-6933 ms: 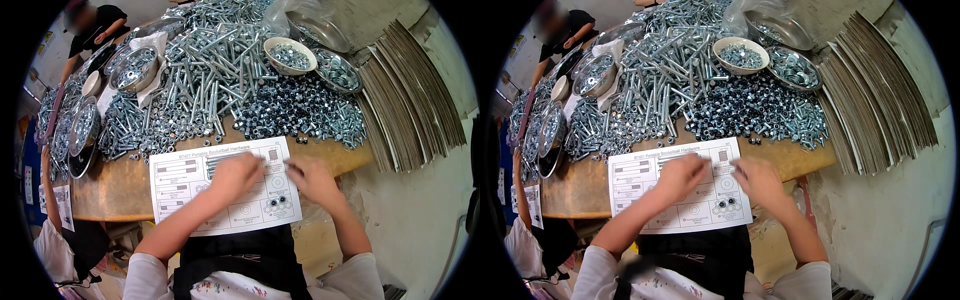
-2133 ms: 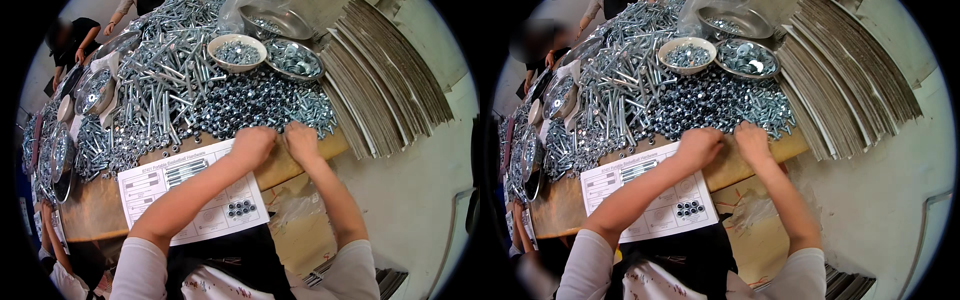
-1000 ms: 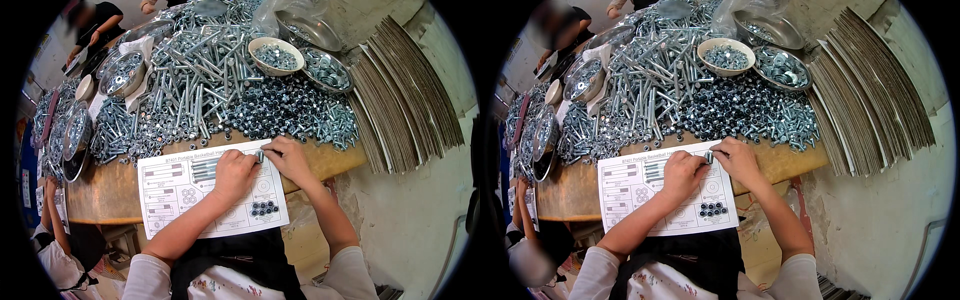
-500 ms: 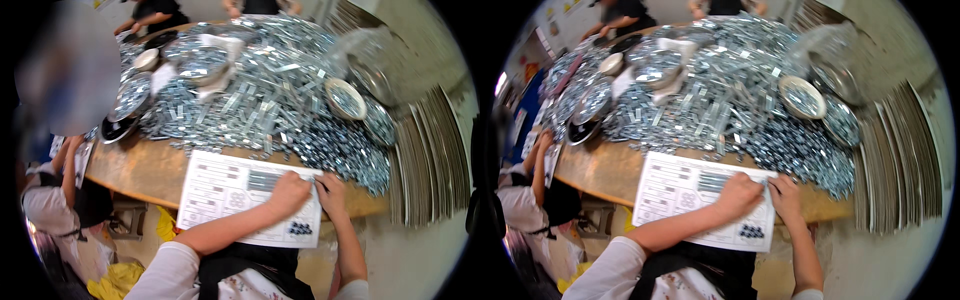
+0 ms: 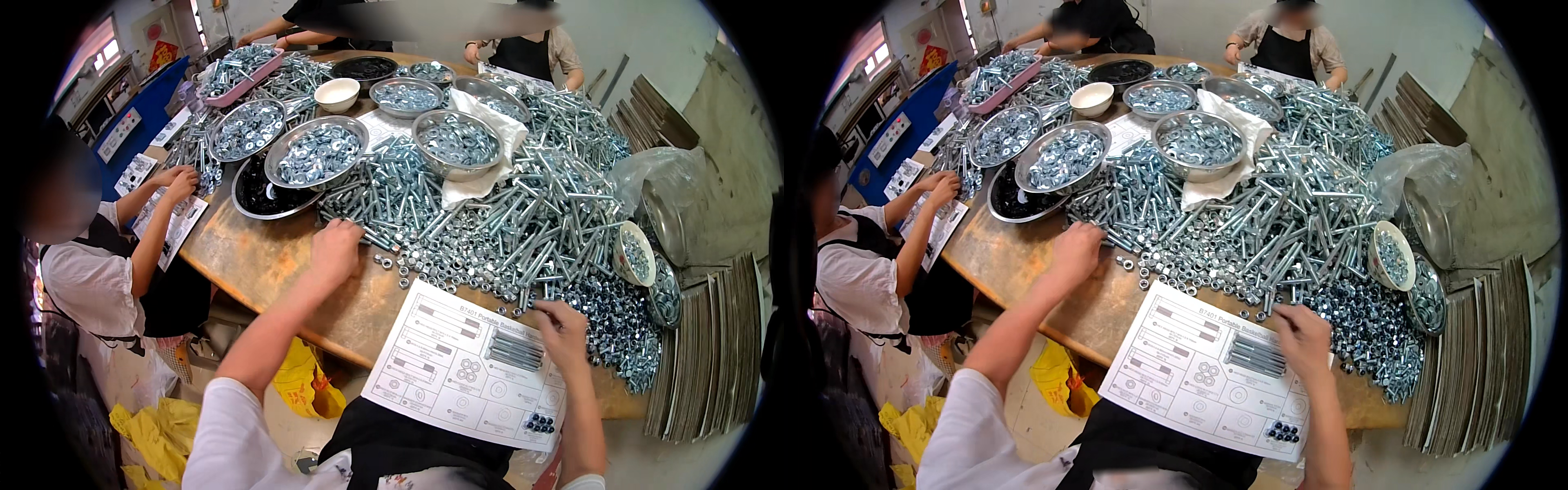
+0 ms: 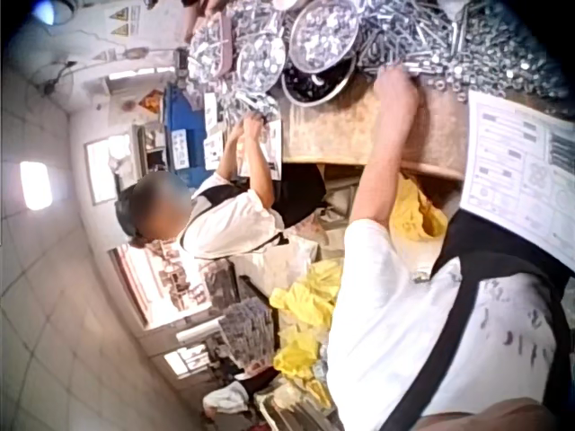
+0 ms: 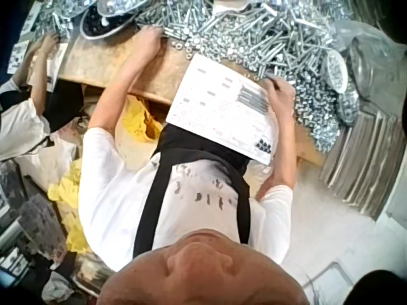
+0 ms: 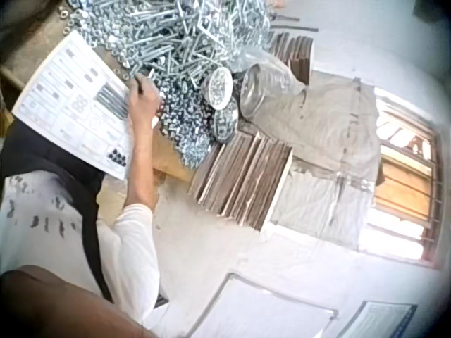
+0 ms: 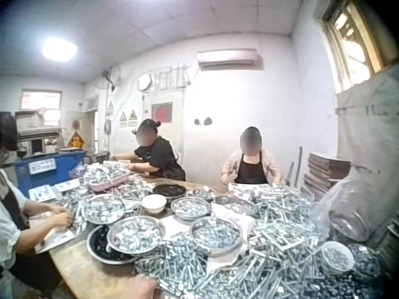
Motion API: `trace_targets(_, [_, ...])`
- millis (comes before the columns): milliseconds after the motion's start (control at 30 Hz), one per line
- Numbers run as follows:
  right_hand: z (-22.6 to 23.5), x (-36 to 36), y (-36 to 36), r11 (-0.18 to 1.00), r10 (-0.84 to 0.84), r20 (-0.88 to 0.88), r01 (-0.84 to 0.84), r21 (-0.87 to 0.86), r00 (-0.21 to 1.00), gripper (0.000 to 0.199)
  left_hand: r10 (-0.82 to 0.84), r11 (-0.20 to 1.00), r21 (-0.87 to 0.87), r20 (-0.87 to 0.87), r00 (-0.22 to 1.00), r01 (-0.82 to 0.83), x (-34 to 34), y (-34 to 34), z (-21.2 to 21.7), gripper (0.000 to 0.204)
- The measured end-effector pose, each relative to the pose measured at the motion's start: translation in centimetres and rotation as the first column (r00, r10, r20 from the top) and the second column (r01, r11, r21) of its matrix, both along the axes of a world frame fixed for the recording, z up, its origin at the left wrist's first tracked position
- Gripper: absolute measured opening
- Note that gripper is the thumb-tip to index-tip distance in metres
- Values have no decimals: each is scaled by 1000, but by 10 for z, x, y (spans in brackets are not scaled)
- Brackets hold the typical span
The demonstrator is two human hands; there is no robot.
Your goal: The person sorts metal fasteners from a large pile on a table into designated areas on a printed instruction sheet. They pick bolts, nuts, and washers by hand and place them in specific spots on the sheet while other workers sort similar items nearby.
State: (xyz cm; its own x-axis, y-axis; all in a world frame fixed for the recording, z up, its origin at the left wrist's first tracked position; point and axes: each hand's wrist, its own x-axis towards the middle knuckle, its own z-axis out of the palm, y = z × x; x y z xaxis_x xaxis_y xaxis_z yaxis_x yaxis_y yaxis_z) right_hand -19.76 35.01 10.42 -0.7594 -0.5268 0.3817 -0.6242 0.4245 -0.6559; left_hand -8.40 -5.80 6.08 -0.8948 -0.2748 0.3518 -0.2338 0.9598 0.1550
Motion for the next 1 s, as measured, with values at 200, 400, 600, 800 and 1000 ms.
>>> trace_targets(200, [10, 13, -107, 963, 263, -16, -264, -47, 965, 14, -131, 936, -294, 222, 966, 195, -4, -14, -1, 11])
trace_targets(400, [24, 36, -95, 974, 215, 33, -212, -75, 976, 15, -113, 992, 59, -37, 993, 115, 20, -35, -8, 14])
trace_targets(600, [28, 50, -80, 980, 181, 94, -171, -99, 979, 17, 85, 995, -40, -116, 990, -90, -2, -42, -20, 16])
trace_targets(800, [29, 59, -73, 968, 138, 123, -108, -226, 983, 16, 139, 989, -54, 16, 990, -138, -6, -48, -12, 20])
trace_targets(1000, [19, 84, -51, 996, 67, 270, -49, -74, 960, 17, 75, 570, 812, 103, 992, -128, 64, -25, 21, 19])
